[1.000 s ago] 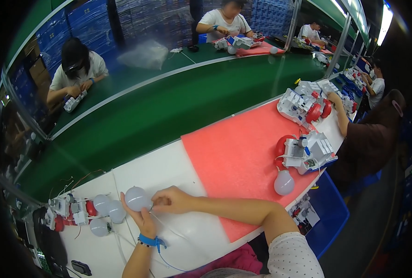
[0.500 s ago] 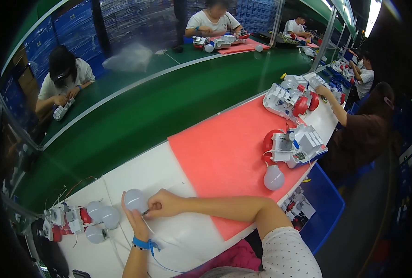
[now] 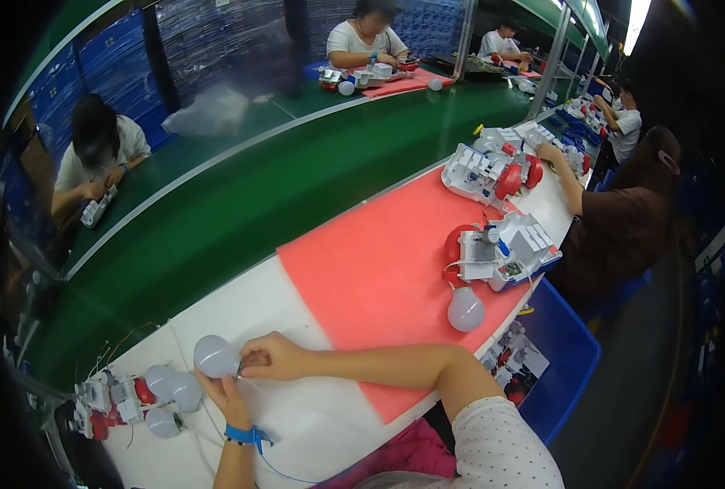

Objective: Assembling LED light fixtures and connecting wiring on an assembly line.

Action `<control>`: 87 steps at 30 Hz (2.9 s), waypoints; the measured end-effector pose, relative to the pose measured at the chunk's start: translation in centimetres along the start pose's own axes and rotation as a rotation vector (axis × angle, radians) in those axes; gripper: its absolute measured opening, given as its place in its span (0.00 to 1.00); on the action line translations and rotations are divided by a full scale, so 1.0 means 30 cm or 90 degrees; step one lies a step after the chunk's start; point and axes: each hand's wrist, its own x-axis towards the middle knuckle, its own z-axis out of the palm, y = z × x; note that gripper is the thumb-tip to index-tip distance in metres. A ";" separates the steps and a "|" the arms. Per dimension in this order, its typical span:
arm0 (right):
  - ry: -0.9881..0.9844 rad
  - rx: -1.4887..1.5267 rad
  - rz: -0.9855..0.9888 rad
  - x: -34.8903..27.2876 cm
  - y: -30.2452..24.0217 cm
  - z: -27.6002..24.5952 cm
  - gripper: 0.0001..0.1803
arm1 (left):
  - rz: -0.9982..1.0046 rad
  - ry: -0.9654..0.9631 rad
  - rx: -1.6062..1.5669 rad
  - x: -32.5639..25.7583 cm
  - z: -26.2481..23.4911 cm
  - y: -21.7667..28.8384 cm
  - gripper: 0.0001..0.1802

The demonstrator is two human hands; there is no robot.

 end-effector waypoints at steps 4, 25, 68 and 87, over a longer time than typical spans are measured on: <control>-0.098 0.080 0.125 0.049 -0.021 0.045 0.10 | -0.011 0.099 0.015 -0.014 -0.068 -0.008 0.38; -0.083 0.043 0.289 0.001 -0.039 0.019 0.02 | -0.128 -0.043 0.071 0.005 0.009 0.072 0.43; -0.041 0.117 0.251 0.019 -0.016 0.015 0.11 | -0.005 -0.115 0.125 -0.002 0.009 0.046 0.37; -0.073 0.117 0.212 0.013 -0.049 0.036 0.09 | -0.125 -0.149 0.085 -0.004 0.007 0.065 0.34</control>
